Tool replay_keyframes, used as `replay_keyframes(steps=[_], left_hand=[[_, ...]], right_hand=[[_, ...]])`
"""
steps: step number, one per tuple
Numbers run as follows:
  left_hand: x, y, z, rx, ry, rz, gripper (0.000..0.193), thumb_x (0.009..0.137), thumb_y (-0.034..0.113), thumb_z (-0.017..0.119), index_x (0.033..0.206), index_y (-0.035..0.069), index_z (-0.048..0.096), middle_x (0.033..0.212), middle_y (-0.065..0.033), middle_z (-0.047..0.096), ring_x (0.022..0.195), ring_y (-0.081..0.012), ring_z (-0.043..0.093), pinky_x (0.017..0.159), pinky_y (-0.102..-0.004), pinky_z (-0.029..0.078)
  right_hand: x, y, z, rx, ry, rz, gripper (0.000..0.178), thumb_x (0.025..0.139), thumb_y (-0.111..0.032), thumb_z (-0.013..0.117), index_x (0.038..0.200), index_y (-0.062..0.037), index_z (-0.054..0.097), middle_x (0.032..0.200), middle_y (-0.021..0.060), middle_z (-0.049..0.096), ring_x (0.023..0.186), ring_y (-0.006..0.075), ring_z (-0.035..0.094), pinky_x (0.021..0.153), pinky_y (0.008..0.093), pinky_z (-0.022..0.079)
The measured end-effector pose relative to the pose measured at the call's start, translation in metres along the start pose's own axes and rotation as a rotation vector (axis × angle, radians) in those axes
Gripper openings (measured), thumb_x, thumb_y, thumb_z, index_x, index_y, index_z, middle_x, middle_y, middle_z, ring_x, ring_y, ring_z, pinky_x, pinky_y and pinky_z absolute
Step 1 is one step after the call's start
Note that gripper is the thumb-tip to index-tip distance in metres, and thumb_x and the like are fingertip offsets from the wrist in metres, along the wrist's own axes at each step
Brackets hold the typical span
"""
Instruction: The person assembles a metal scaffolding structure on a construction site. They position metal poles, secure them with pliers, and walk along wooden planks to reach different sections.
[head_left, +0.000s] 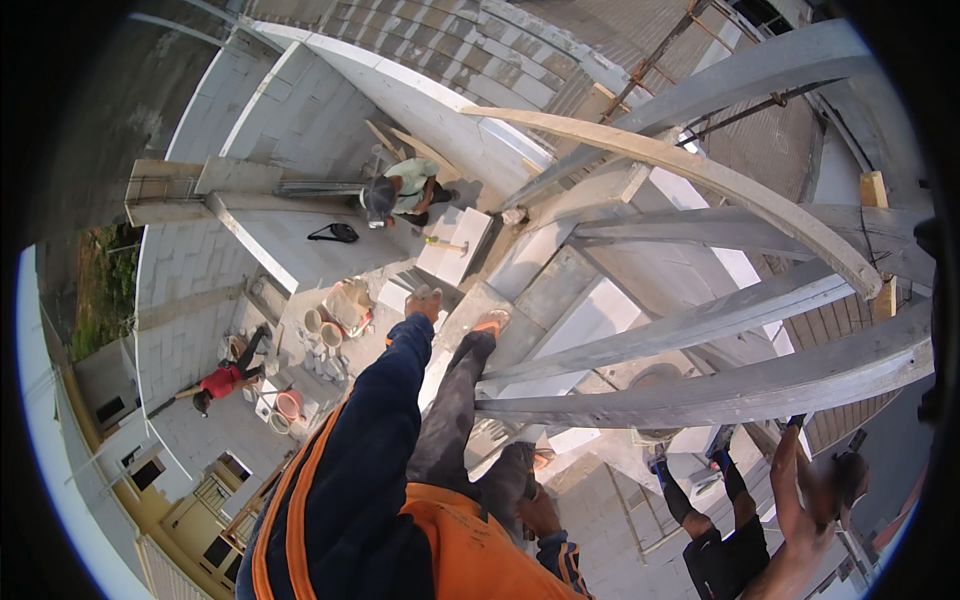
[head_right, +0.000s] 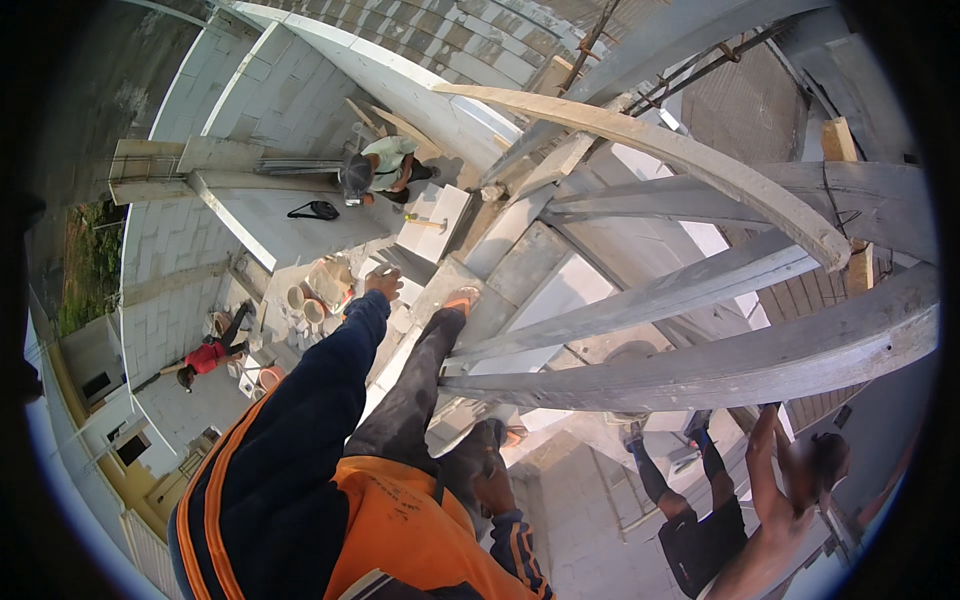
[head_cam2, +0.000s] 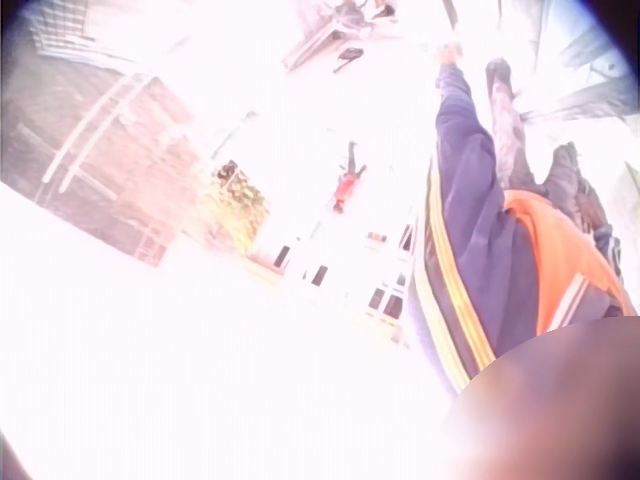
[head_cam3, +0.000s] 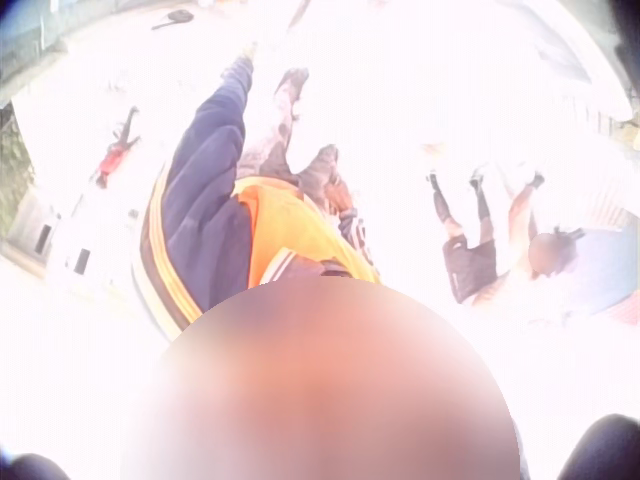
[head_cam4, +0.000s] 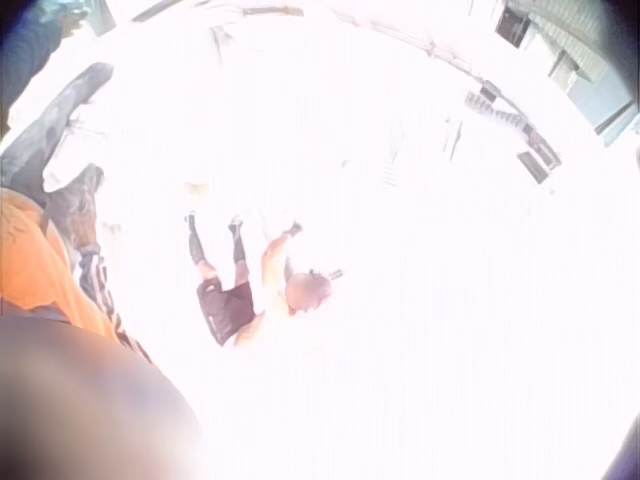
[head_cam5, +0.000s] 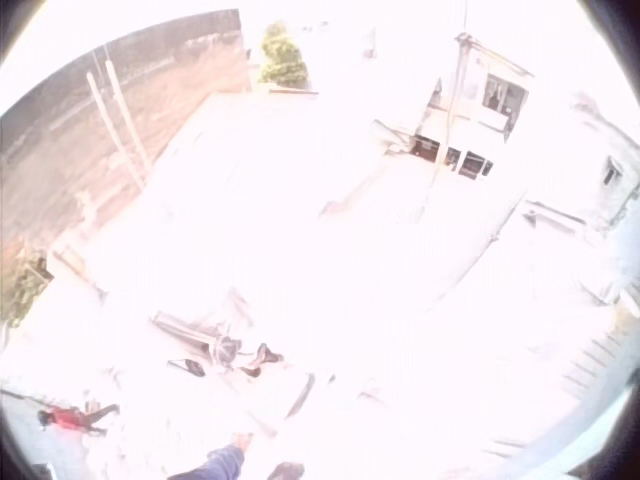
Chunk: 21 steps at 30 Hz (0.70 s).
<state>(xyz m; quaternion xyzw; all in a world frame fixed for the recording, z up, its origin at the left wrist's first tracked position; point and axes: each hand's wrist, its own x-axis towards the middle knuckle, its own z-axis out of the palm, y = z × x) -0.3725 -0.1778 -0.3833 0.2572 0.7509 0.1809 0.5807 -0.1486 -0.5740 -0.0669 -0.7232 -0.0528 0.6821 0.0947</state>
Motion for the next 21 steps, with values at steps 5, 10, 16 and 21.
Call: replay_keyframes(steps=[5,10,16,21], left_hand=[[-0.033,0.011,-0.010,-0.152,-0.059,-0.231,0.070,0.090,0.023,0.068,0.148,0.008,0.032,0.126,-0.0185,0.062,0.109,-0.0414,0.062,0.091,-0.0571,0.046],[-0.032,-0.010,-0.034,-0.259,-0.017,-0.249,0.068,0.093,0.028,0.063,0.149,0.006,0.031,0.126,-0.0180,0.062,0.107,-0.0404,0.063,0.092,-0.0576,0.047],[-0.020,-0.048,-0.070,-0.374,-0.008,-0.313,0.068,0.093,0.027,0.062,0.148,0.005,0.031,0.124,-0.0156,0.063,0.099,-0.0326,0.066,0.088,-0.0523,0.051],[-0.025,-0.078,-0.083,-0.357,0.052,-0.391,0.064,0.094,0.025,0.060,0.148,0.005,0.032,0.128,-0.0171,0.061,0.103,-0.0336,0.065,0.089,-0.0518,0.051]], right_hand=[[0.005,-0.007,-0.006,0.111,-0.004,0.089,0.061,0.078,-0.014,0.060,0.136,0.0022,0.046,0.080,0.0108,0.063,0.066,0.0194,0.062,0.059,0.0346,0.050],[0.008,-0.021,-0.011,0.187,-0.002,0.156,0.048,0.080,-0.013,0.060,0.124,0.0053,0.050,0.076,0.0089,0.060,0.059,0.0159,0.059,0.051,0.0323,0.048],[0.019,-0.018,-0.019,0.128,0.009,0.227,0.025,0.082,-0.012,0.059,0.101,0.0038,0.053,0.073,0.0068,0.054,0.056,0.0145,0.056,0.050,0.0304,0.049],[0.034,-0.003,-0.023,0.038,0.053,0.239,0.023,0.082,-0.013,0.058,0.098,0.0023,0.054,0.070,0.0059,0.054,0.053,0.0145,0.055,0.050,0.0306,0.049]])
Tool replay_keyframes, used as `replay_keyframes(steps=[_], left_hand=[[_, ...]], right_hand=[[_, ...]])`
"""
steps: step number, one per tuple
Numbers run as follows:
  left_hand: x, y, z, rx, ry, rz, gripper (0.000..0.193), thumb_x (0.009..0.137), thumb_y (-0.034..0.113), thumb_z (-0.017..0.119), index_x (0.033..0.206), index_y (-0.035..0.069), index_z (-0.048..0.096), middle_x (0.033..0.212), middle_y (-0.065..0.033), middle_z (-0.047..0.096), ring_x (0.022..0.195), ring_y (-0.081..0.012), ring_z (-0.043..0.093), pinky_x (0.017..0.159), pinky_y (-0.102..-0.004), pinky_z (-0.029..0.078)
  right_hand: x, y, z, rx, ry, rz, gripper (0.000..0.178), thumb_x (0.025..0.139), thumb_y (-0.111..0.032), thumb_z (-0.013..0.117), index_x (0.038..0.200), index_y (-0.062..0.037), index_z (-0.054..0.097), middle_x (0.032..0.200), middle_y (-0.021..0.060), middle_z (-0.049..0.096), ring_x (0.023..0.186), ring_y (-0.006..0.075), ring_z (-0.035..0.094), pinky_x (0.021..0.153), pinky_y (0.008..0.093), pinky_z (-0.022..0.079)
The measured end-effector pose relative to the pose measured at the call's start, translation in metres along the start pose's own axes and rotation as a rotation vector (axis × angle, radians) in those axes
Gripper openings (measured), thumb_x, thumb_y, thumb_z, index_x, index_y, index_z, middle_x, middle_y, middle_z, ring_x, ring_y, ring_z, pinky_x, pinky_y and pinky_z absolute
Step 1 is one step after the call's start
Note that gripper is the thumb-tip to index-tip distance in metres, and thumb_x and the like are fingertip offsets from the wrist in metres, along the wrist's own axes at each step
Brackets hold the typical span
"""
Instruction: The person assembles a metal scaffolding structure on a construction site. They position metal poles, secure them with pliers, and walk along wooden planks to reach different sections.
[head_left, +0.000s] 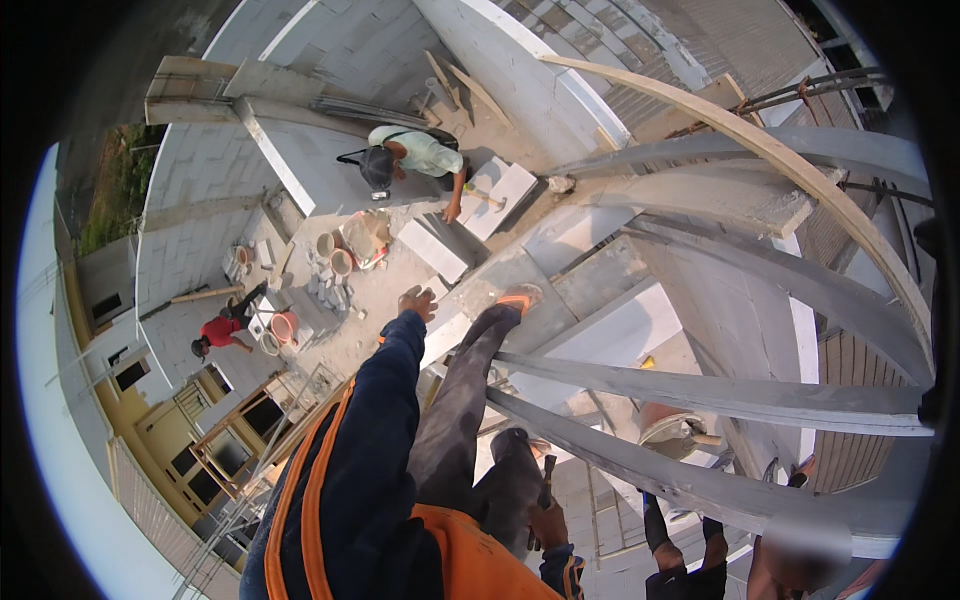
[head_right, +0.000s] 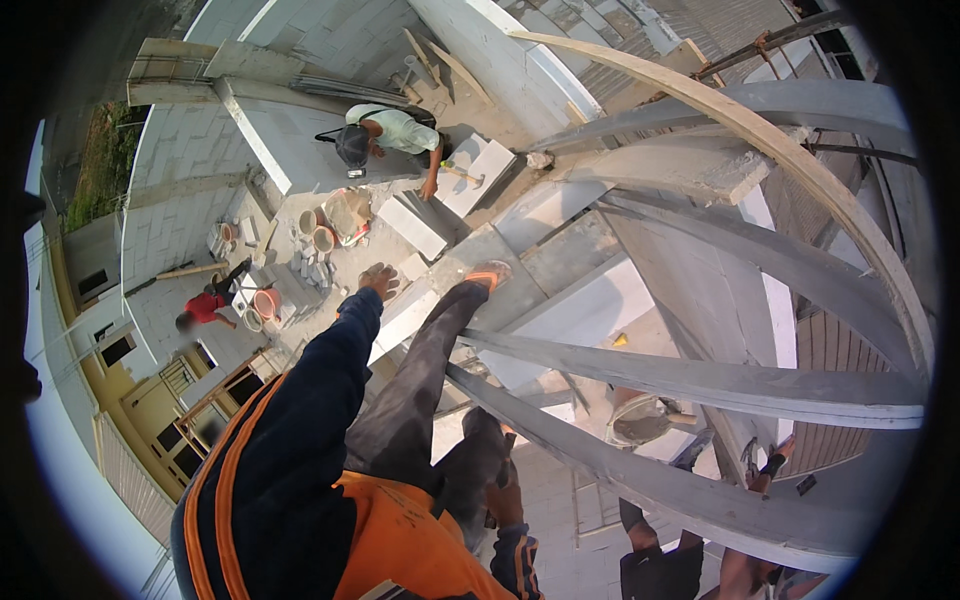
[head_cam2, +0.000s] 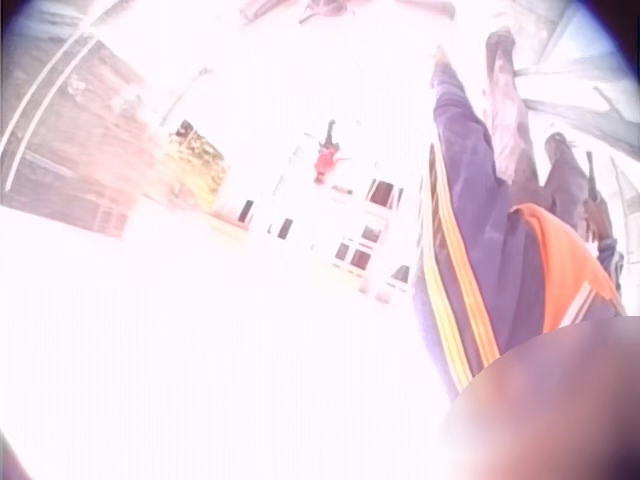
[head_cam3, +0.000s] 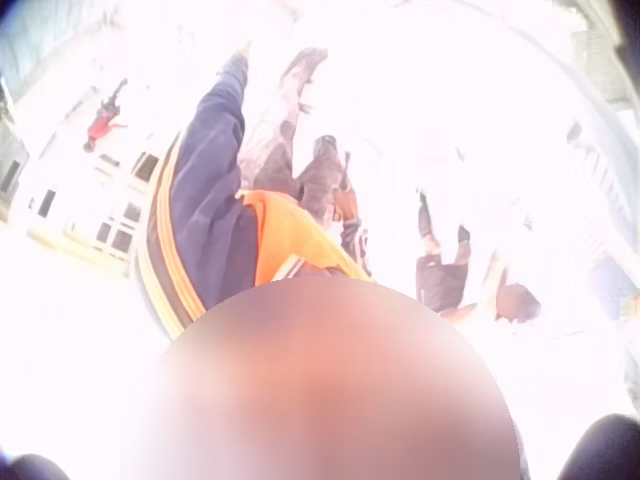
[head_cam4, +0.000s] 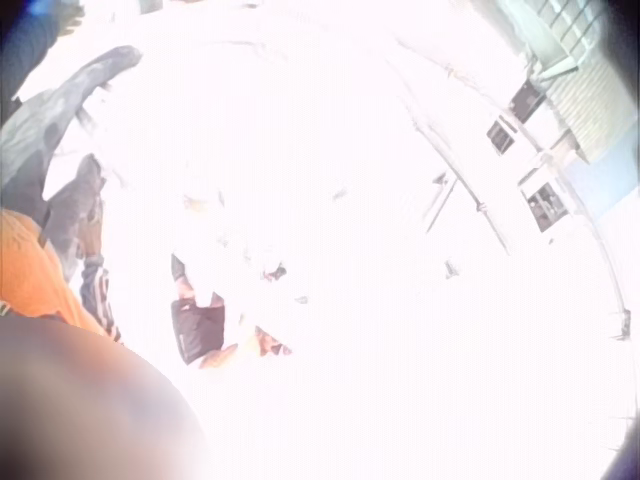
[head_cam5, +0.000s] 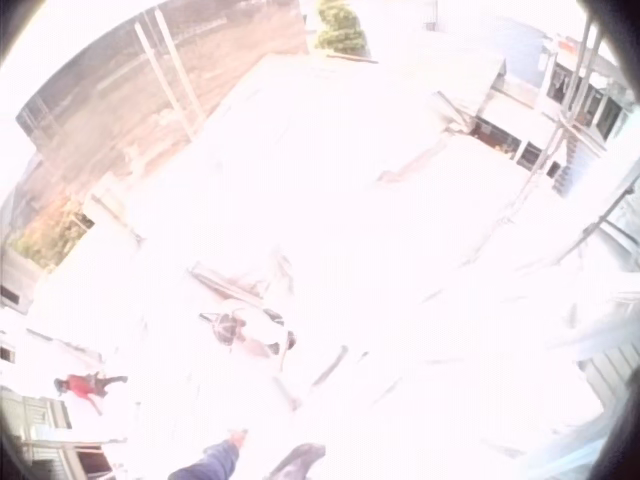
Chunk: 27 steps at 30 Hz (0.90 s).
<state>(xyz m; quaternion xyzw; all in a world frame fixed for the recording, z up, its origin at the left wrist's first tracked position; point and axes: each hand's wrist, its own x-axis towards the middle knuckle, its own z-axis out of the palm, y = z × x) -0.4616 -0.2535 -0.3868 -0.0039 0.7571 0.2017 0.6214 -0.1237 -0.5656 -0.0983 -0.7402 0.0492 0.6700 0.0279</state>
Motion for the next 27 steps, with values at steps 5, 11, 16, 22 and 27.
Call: replay_keyframes(steps=[5,11,16,22,27], left_hand=[[0.010,-0.028,-0.017,-0.012,0.055,0.009,0.064,0.094,0.024,0.060,0.148,0.005,0.032,0.127,-0.0176,0.061,0.104,-0.0350,0.065,0.089,-0.0512,0.051],[0.025,-0.057,-0.001,0.393,0.052,0.069,0.062,0.091,0.022,0.062,0.146,0.004,0.039,0.118,-0.0164,0.066,0.094,-0.0275,0.067,0.076,-0.0427,0.053],[-0.003,-0.059,0.064,0.669,-0.090,0.393,0.050,0.088,0.024,0.065,0.128,-0.003,0.058,0.093,-0.0153,0.072,0.081,-0.0190,0.068,0.075,-0.0326,0.053],[-0.085,-0.064,0.144,0.844,-0.369,0.828,0.046,0.088,0.025,0.064,0.127,0.002,0.060,0.100,-0.0153,0.072,0.093,-0.0276,0.069,0.085,-0.0357,0.052],[-0.152,-0.078,0.159,0.932,-0.467,0.729,0.041,0.091,0.020,0.062,0.126,0.000,0.059,0.108,-0.0149,0.070,0.098,-0.0224,0.067,0.089,-0.0331,0.051]], right_hand=[[0.016,0.011,-0.008,-0.061,-0.053,-0.003,0.022,0.082,-0.014,0.058,0.097,0.0016,0.055,0.067,0.0051,0.054,0.054,0.0148,0.055,0.050,0.0312,0.049],[0.030,0.015,-0.013,-0.024,-0.046,0.024,0.023,0.082,-0.012,0.060,0.099,0.0022,0.054,0.068,0.0065,0.056,0.055,0.0153,0.057,0.050,0.0316,0.050],[0.060,0.008,-0.026,0.093,-0.066,0.027,0.024,0.085,-0.003,0.055,0.107,0.0047,0.052,0.077,0.0092,0.060,0.061,0.0166,0.059,0.054,0.0314,0.052],[0.108,0.008,-0.038,0.209,-0.040,-0.069,0.012,0.086,0.001,0.048,0.094,0.0054,0.056,0.078,0.0106,0.060,0.063,0.0181,0.060,0.057,0.0297,0.052],[0.108,0.003,-0.041,0.310,-0.021,-0.118,0.012,0.086,0.000,0.050,0.096,0.0055,0.055,0.079,0.0107,0.060,0.061,0.0185,0.061,0.056,0.0300,0.052]])
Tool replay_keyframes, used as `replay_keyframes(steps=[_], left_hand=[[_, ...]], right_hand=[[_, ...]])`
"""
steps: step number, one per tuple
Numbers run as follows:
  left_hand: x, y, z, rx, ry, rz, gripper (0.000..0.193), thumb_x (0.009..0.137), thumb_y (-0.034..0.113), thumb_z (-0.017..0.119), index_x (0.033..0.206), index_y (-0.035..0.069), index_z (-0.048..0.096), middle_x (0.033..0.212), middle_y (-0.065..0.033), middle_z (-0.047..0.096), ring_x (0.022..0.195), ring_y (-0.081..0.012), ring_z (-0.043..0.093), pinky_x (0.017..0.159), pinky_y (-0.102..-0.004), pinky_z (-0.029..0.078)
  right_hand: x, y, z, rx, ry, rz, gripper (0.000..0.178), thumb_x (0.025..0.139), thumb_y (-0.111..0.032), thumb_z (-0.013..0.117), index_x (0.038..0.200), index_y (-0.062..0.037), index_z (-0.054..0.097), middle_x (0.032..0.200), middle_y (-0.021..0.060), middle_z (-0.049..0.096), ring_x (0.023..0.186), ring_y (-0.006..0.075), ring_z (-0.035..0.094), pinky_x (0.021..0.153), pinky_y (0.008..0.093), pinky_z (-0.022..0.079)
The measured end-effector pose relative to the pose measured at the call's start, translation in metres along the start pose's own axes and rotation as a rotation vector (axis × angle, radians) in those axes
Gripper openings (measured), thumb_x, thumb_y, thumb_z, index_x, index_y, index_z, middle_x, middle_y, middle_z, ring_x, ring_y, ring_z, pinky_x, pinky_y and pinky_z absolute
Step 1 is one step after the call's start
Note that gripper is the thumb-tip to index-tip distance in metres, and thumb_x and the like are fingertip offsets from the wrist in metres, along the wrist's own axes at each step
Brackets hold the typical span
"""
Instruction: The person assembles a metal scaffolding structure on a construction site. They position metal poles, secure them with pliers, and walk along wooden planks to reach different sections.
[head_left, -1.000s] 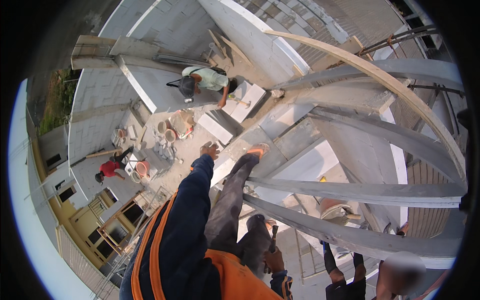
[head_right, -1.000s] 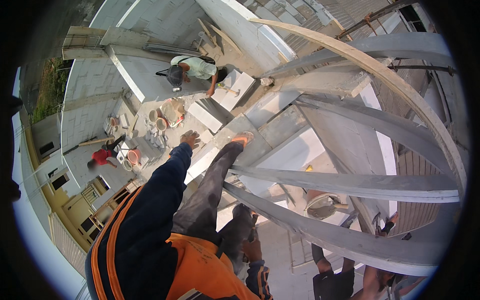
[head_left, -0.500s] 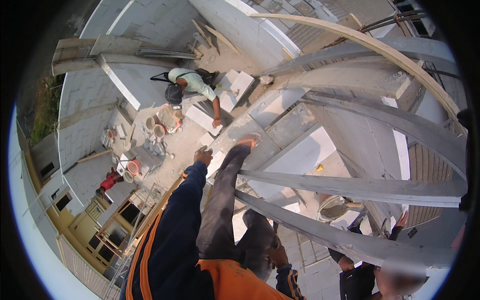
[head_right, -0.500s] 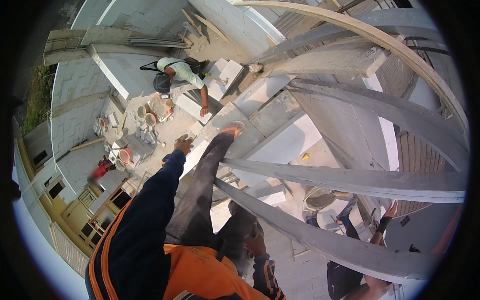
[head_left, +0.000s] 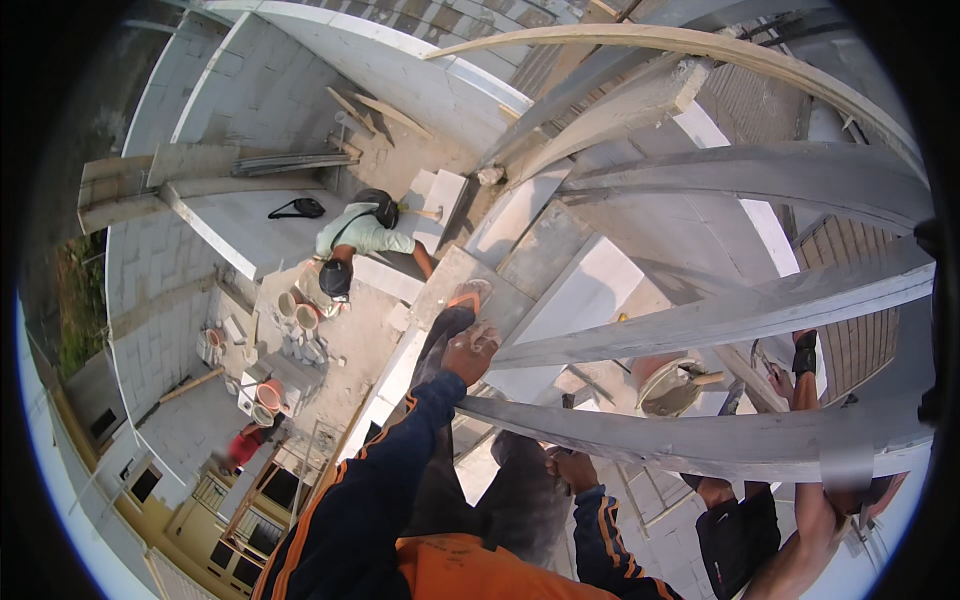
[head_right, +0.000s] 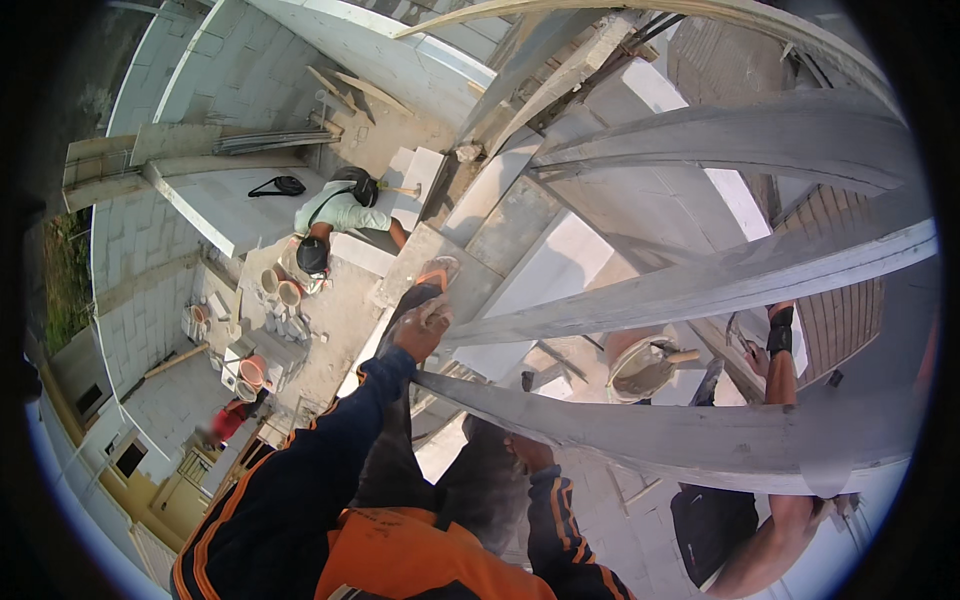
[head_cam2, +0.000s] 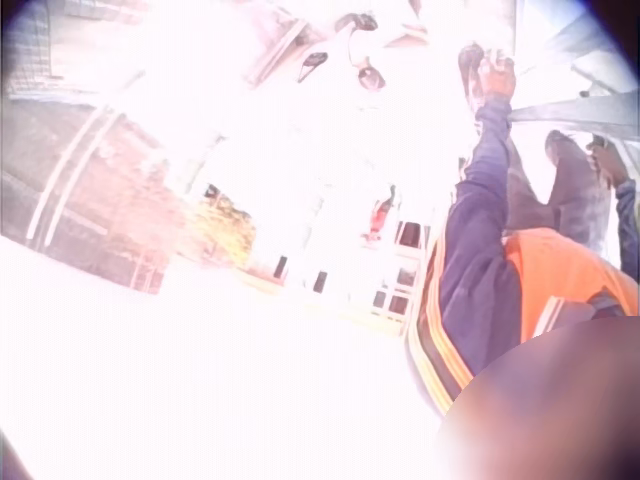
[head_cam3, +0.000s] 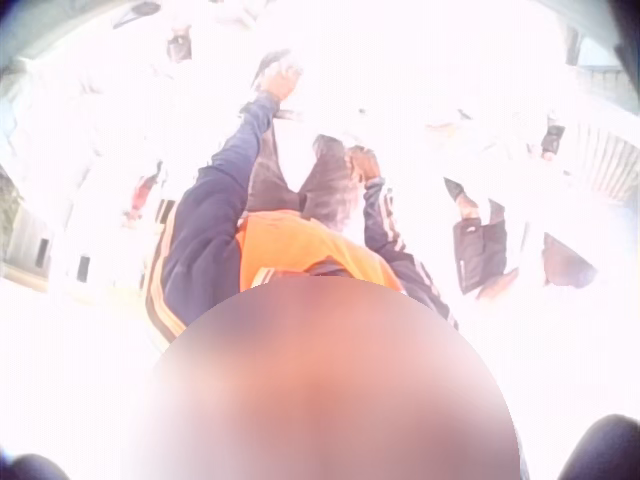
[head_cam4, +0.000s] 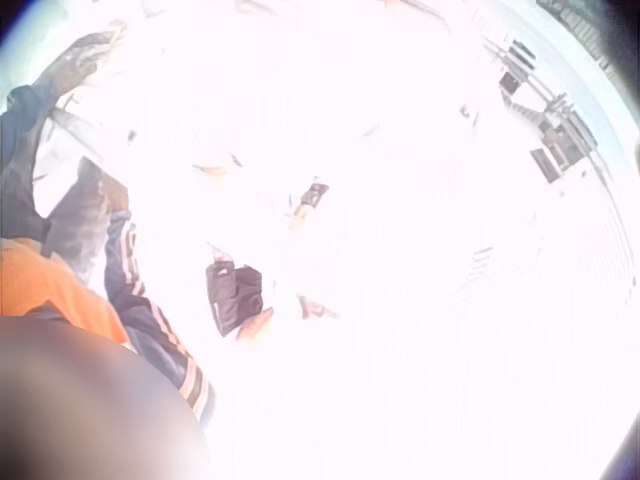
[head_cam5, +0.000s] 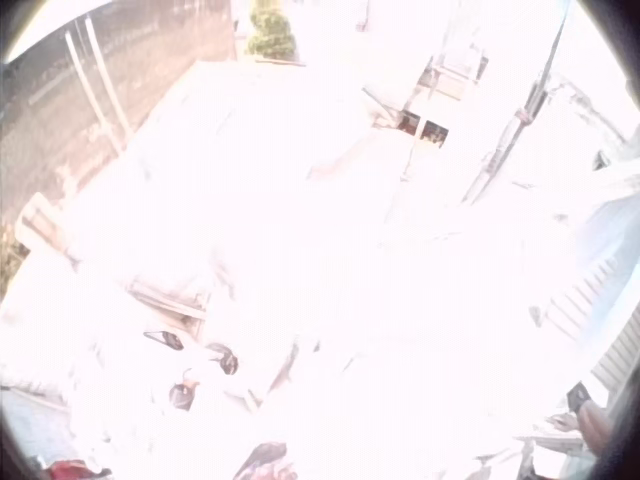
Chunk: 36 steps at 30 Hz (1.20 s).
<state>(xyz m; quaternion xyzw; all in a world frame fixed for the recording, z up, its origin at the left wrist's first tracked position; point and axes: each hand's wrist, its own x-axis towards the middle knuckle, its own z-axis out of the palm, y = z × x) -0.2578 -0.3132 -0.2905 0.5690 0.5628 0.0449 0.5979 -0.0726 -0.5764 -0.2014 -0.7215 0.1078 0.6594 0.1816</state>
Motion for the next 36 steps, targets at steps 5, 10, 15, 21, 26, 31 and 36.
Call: replay_keyframes(steps=[5,10,15,21,26,31,36], left_hand=[[-0.047,0.024,0.004,-0.156,0.074,0.028,0.041,0.092,0.027,0.062,0.122,-0.001,0.061,0.110,-0.0145,0.070,0.103,-0.0223,0.067,0.091,-0.0336,0.051],[-0.078,0.032,0.006,-0.277,0.035,0.149,0.041,0.098,0.028,0.055,0.125,-0.003,0.060,0.110,-0.0116,0.069,0.103,-0.0161,0.062,0.094,-0.0294,0.046],[-0.100,0.021,0.029,-0.241,0.093,0.276,0.050,0.102,0.037,0.044,0.121,-0.006,0.060,0.108,-0.0131,0.068,0.098,-0.0186,0.062,0.089,-0.0317,0.046],[-0.092,0.013,0.057,-0.495,0.317,0.317,0.093,0.090,0.076,0.032,0.112,-0.010,0.060,0.082,-0.0185,0.067,0.071,-0.0252,0.064,0.068,-0.0342,0.052],[-0.095,0.028,0.063,-0.420,0.405,0.386,0.102,0.084,0.085,0.028,0.101,-0.010,0.063,0.065,-0.0140,0.062,0.059,-0.0214,0.059,0.055,-0.0282,0.047],[-0.094,0.026,0.070,-0.251,0.461,0.543,0.103,0.085,0.083,0.027,0.103,-0.012,0.062,0.064,-0.0140,0.061,0.058,-0.0208,0.060,0.056,-0.0300,0.047],[-0.092,0.022,0.075,-0.246,0.521,0.584,0.102,0.087,0.082,0.025,0.110,-0.011,0.060,0.066,-0.0110,0.059,0.059,-0.0181,0.057,0.054,-0.0274,0.045]], right_hand=[[-0.004,0.003,-0.013,0.031,0.026,-0.074,0.018,0.084,-0.004,0.061,0.098,0.0033,0.053,0.074,0.0090,0.059,0.057,0.0156,0.058,0.049,0.0293,0.048],[0.042,0.023,-0.041,-0.011,0.056,-0.143,0.023,0.082,-0.006,0.067,0.097,0.0041,0.053,0.065,0.0082,0.059,0.051,0.0146,0.056,0.045,0.0286,0.044],[0.105,0.030,-0.080,-0.105,0.067,-0.152,0.032,0.081,-0.007,0.068,0.107,0.0026,0.051,0.078,0.0111,0.061,0.063,0.0198,0.065,0.051,0.0318,0.054],[0.167,0.024,-0.100,-0.066,0.064,-0.293,0.036,0.082,-0.007,0.066,0.110,0.0066,0.049,0.076,0.0134,0.060,0.060,0.0206,0.063,0.050,0.0332,0.052],[0.193,0.002,-0.109,0.006,-0.015,-0.263,0.031,0.084,-0.005,0.062,0.110,0.0042,0.048,0.078,0.0147,0.062,0.062,0.0212,0.064,0.052,0.0335,0.054],[0.195,-0.011,-0.113,0.288,-0.157,-0.322,0.026,0.087,-0.001,0.056,0.111,-0.0023,0.049,0.099,0.0132,0.064,0.077,0.0230,0.066,0.068,0.0360,0.059],[0.219,-0.024,-0.102,0.394,-0.320,-0.351,0.039,0.087,-0.002,0.057,0.125,-0.0011,0.046,0.107,0.0164,0.061,0.090,0.0254,0.066,0.070,0.0392,0.061]])
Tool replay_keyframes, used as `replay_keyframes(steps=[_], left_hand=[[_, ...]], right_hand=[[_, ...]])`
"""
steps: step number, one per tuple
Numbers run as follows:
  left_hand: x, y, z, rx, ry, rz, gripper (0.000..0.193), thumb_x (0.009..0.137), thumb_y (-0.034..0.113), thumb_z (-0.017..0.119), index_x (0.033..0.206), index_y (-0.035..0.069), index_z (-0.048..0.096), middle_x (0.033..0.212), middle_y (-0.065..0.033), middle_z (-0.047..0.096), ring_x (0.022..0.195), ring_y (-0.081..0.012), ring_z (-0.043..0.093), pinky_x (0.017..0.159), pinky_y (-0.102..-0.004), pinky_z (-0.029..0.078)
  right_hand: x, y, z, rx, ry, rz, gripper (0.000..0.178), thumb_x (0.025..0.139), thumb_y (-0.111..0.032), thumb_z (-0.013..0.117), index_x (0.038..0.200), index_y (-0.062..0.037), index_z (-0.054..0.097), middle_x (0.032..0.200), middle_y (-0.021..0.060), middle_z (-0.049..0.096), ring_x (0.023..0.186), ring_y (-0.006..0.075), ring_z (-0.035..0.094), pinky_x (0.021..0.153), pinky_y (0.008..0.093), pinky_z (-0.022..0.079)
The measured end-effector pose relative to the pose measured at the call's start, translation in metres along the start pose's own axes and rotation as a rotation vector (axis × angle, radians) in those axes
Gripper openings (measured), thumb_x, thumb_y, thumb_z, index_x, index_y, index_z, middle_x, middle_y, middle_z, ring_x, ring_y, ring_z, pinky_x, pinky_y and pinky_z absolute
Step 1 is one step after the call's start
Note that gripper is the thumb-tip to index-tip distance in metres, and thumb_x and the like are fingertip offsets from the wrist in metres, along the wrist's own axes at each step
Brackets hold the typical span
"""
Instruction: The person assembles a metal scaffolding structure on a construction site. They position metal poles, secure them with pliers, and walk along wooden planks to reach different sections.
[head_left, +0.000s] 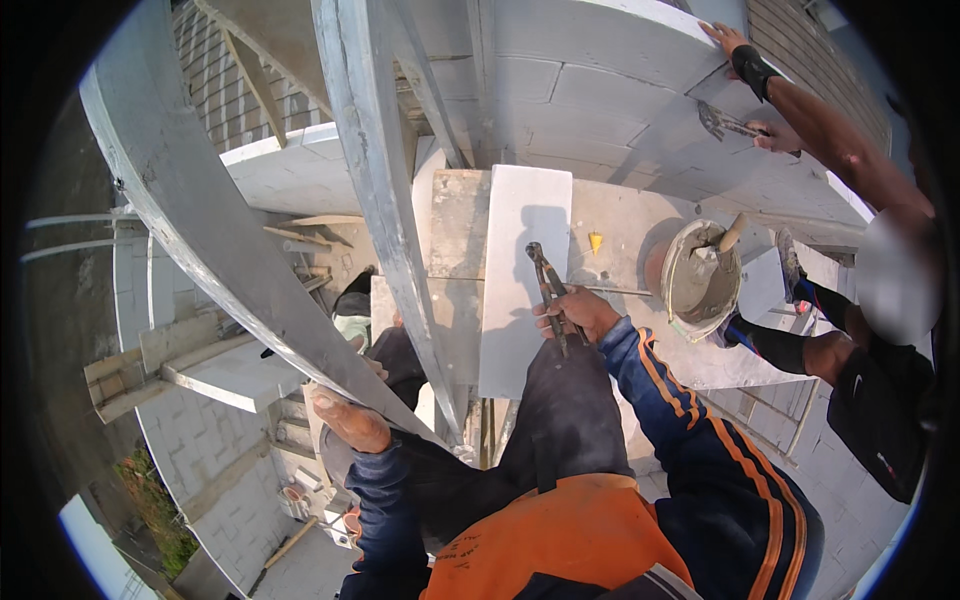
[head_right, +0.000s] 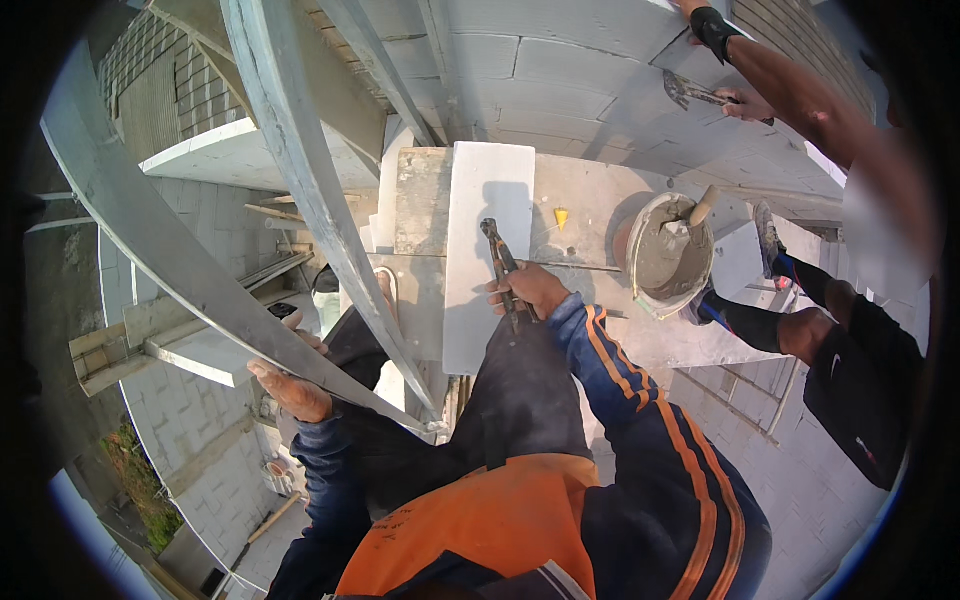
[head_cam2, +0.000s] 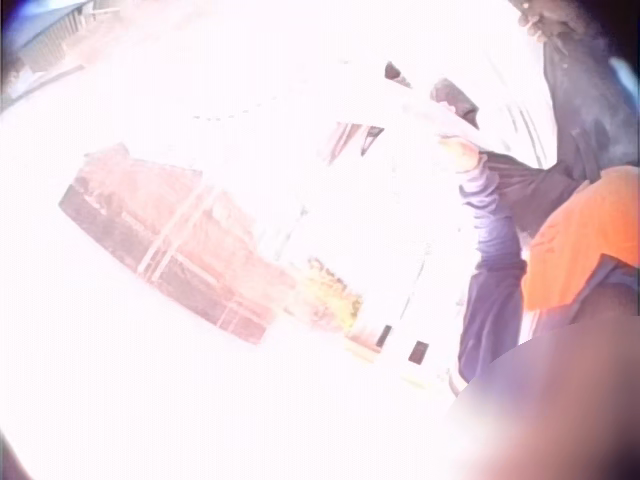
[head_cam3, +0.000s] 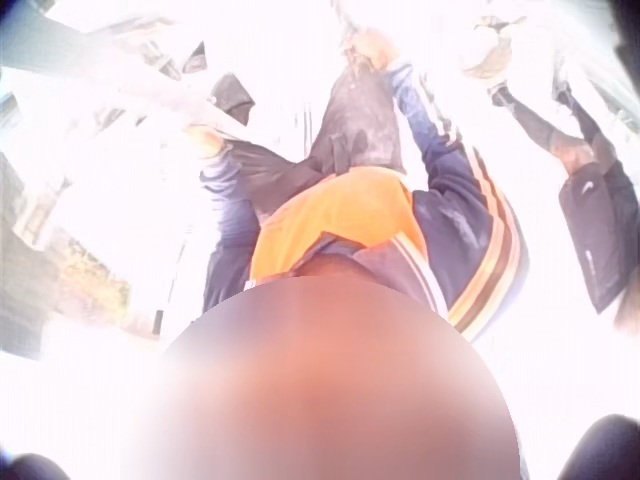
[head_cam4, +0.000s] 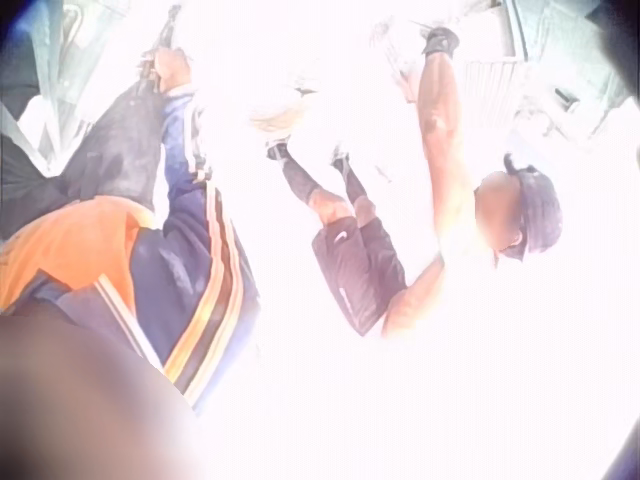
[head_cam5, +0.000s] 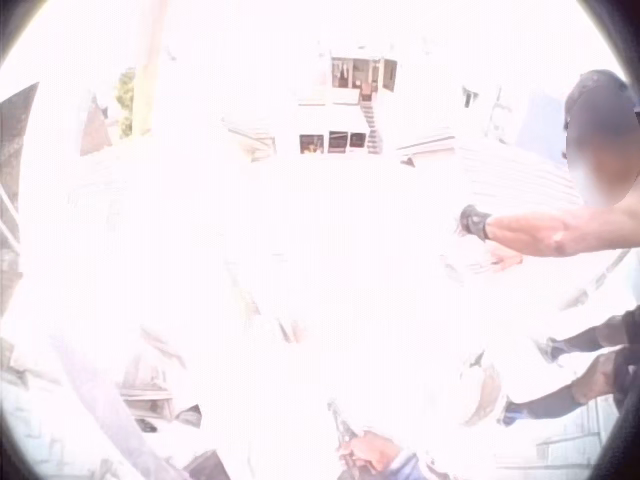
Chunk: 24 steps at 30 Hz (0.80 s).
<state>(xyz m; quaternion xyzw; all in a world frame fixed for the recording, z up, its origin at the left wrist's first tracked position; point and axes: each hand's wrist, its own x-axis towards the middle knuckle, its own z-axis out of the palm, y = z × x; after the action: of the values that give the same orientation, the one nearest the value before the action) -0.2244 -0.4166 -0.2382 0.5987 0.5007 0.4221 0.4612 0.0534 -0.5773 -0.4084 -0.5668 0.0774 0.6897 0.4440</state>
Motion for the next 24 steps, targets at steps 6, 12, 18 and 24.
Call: replay_keyframes(steps=[6,12,18,24], left_hand=[[-0.007,-0.002,0.008,0.035,0.127,0.063,0.100,0.087,0.081,0.027,0.115,-0.010,0.059,0.075,-0.0113,0.062,0.063,-0.0168,0.055,0.057,-0.0281,0.045],[-0.006,-0.006,0.008,0.072,0.094,0.189,0.094,0.091,0.076,0.027,0.118,-0.009,0.057,0.089,-0.0178,0.065,0.062,-0.0158,0.054,0.056,-0.0275,0.045],[-0.005,-0.010,0.013,0.053,0.121,0.253,0.091,0.094,0.072,0.025,0.122,-0.010,0.052,0.107,-0.0228,0.063,0.062,-0.0178,0.056,0.055,-0.0275,0.046],[-0.011,-0.016,-0.001,0.048,0.151,0.243,0.086,0.095,0.067,0.032,0.126,-0.011,0.049,0.103,-0.0274,0.063,0.067,-0.0247,0.061,0.059,-0.0356,0.053]], right_hand=[[0.059,0.008,0.024,0.021,-0.128,0.024,0.043,0.089,-0.003,0.052,0.131,0.0006,0.044,0.099,0.0127,0.050,0.101,0.0311,0.062,0.088,0.0469,0.058],[0.133,-0.002,0.064,0.077,-0.205,-0.018,0.023,0.089,-0.006,0.052,0.112,-0.0005,0.049,0.096,0.0125,0.051,0.097,0.0281,0.061,0.086,0.0472,0.060],[0.228,-0.012,0.122,0.277,-0.252,-0.002,0.019,0.092,-0.007,0.046,0.112,-0.0071,0.049,0.092,0.0083,0.054,0.086,0.0252,0.063,0.078,0.0469,0.059],[0.328,-0.007,0.178,0.465,-0.307,-0.002,0.033,0.091,-0.006,0.047,0.123,-0.0090,0.047,0.106,0.0125,0.053,0.104,0.0333,0.061,0.091,0.0507,0.054]])
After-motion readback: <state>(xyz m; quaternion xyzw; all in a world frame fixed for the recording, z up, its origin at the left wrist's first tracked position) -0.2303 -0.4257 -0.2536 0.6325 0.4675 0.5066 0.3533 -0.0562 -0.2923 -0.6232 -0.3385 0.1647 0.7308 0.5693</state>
